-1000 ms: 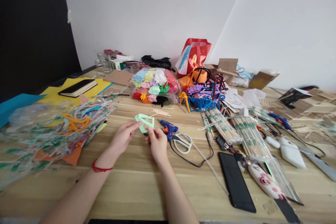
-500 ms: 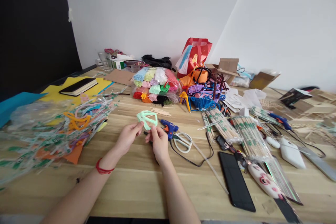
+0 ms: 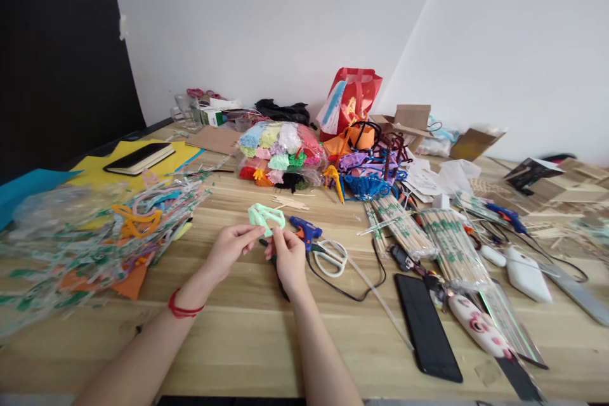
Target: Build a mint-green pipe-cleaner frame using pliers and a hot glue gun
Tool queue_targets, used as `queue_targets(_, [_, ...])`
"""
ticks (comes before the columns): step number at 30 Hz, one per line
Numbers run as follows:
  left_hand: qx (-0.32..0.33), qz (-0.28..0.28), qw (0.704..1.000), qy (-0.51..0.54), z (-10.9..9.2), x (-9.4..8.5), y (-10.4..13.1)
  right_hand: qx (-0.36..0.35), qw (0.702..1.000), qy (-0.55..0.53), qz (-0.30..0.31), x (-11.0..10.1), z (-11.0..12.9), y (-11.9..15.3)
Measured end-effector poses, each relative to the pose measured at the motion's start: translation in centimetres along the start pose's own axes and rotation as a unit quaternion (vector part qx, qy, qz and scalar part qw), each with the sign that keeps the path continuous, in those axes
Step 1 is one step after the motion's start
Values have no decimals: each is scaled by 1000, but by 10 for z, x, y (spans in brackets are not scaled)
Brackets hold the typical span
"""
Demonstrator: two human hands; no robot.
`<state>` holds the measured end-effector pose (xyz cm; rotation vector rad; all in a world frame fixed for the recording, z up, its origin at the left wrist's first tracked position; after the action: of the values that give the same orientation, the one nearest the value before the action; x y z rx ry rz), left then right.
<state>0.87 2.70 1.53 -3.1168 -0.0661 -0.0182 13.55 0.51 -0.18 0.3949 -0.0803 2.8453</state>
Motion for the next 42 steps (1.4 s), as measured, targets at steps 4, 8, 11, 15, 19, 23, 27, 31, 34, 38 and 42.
queue_targets(4, [1,-23,1000,4,0,0,0,23,1000,-7,9,2,1,1])
queue_targets(8, [9,-27,1000,-1,1,-1,1,34,999,-21,18,3,1,1])
queue_targets(11, [14,-11,1000,-5,1,1,1,26,999,-23,18,1,0,0])
queue_targets(15, [22,4,1000,3,0,2,2,30,999,-37,25,0,-1,0])
queue_targets(19, [24,13,1000,13,0,3,4,32,998,-48,21,-1,0,0])
queue_targets(23, [22,12,1000,8,0,4,5,23,998,-50,13,-1,0,-1])
queue_targets(27, [13,3,1000,19,-1,4,6,12,999,-47,3,-1,0,-1])
queue_targets(31, [12,9,999,28,-3,5,7,11,999,-49,-10,0,2,0])
queue_targets(34, [13,15,1000,19,-3,5,8,13,999,-50,-14,-1,4,1])
queue_targets(38, [22,20,1000,0,-3,5,7,14,999,-47,-14,-2,5,0])
queue_targets(42, [39,16,999,-9,-1,5,5,10,999,-38,-14,-2,6,1])
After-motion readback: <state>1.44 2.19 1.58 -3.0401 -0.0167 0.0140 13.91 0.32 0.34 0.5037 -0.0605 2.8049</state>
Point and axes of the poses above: each hand's wrist, its own y-axis away from the middle knuckle, its own x-axis out of the palm, z = x × y, the point moved 3 cm from there along -y, towards the middle knuckle, and after that the axes turned 10 degrees about -z, right-handed, at the moved point
